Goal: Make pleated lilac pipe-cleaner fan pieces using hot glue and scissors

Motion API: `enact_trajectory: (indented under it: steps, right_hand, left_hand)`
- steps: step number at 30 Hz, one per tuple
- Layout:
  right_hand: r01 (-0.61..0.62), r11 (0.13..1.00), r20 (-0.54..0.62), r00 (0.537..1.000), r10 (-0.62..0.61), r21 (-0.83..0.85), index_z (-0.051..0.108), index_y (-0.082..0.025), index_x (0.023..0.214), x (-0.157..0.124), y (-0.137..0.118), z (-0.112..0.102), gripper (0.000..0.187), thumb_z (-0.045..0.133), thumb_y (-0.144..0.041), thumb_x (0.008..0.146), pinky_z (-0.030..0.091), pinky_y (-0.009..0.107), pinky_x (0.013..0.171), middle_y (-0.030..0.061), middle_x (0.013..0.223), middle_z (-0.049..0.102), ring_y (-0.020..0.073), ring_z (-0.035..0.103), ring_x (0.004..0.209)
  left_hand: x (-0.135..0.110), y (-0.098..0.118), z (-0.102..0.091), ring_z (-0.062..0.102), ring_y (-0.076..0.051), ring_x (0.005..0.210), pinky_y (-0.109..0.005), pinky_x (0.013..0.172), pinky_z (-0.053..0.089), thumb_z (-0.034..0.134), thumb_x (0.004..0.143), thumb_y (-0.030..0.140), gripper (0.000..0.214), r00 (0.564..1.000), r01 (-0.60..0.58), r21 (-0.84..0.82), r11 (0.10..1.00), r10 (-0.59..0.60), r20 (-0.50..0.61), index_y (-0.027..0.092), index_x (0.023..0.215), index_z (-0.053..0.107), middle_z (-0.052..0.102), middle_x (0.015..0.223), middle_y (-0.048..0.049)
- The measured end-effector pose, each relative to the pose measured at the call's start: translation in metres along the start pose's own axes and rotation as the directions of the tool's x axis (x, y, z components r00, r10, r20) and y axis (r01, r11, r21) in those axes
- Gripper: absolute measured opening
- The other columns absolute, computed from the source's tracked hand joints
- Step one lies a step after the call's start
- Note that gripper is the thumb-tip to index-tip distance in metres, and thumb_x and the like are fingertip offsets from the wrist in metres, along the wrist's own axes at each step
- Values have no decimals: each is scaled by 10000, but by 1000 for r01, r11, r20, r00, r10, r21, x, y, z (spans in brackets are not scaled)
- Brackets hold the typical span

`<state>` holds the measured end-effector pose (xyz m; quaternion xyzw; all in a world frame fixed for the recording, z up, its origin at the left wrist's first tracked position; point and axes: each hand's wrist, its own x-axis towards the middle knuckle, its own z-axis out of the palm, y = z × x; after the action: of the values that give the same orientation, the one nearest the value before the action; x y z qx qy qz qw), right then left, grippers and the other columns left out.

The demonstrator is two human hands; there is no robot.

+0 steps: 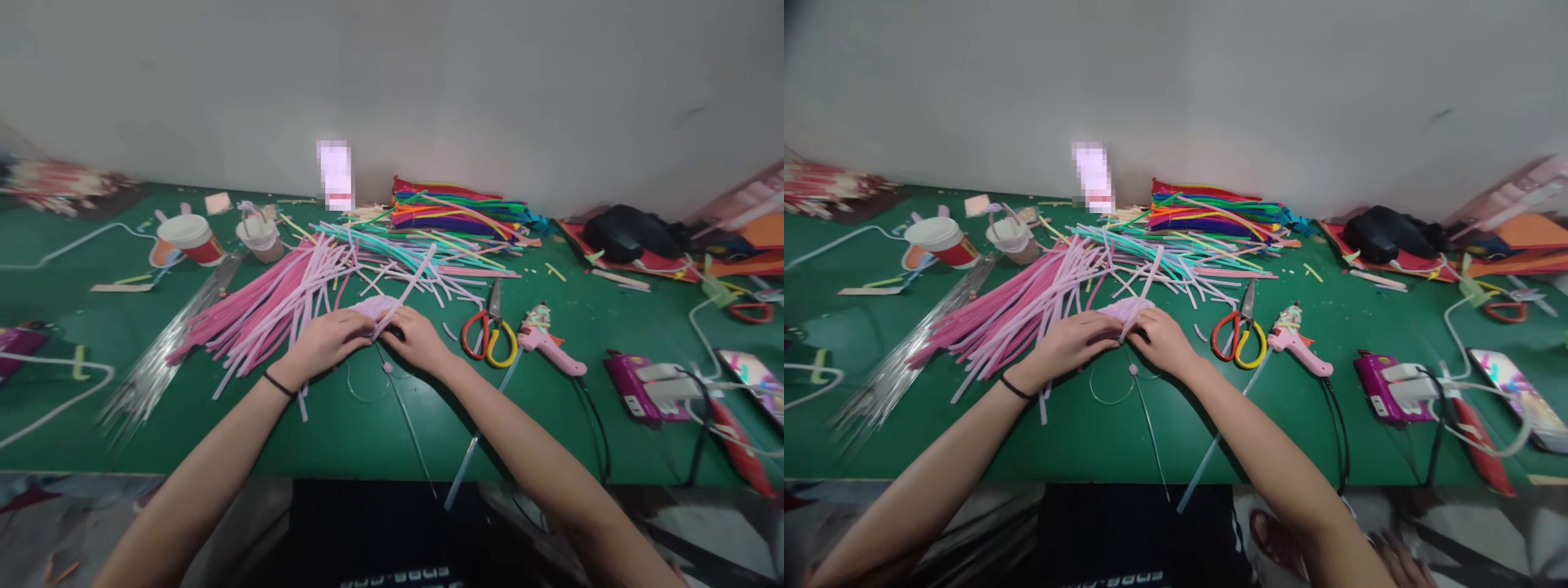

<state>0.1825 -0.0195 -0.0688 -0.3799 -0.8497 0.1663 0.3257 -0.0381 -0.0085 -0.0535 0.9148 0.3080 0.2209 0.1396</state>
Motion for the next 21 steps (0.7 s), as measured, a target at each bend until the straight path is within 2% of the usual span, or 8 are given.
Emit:
enact_trajectory:
  steps: [8, 14, 18, 21]
  right_hand:
    - [3, 1000, -16, 1000, -3, 8, 689, -179, 954, -1, -1, 1, 96, 613, -186, 896, 476, 388, 923, 87, 990, 706, 227, 625, 982]
    - [-28, 999, -29, 999, 28, 27, 700, -210, 902, -1, -1, 2, 80, 633, -173, 877, 475, 371, 925, 60, 993, 703, 210, 623, 993]
    - [-33, 997, -36, 999, 35, 64, 695, -199, 897, -1, -2, 1, 65, 631, -205, 890, 472, 362, 903, 58, 941, 708, 203, 627, 957]
    - [-28, 997, -39, 999, 31, 70, 694, -202, 920, -2, -2, 0, 81, 619, -228, 906, 469, 364, 915, 67, 982, 710, 205, 628, 976]
  left_hand:
    - [4, 4, -1, 633, -206, 1042, -359, 919, 507, 495, 987, 297, 218, 998, -49, 57, 997, 50, -27, 192, 1089, 657, 713, 1092, -63]
    - [2, 4, 0, 601, -232, 1126, -381, 970, 488, 590, 931, 328, 276, 998, -54, 45, 998, 55, -15, 194, 1169, 631, 684, 1181, -81]
    - [3, 3, 1, 614, -221, 1049, -386, 930, 502, 484, 984, 305, 228, 999, -34, 71, 997, 34, -2, 186, 1072, 657, 696, 1077, -86]
    - [4, 3, 1, 616, -213, 1028, -380, 919, 504, 445, 996, 272, 237, 999, -37, 56, 998, 37, 2, 187, 1061, 657, 699, 1072, -85]
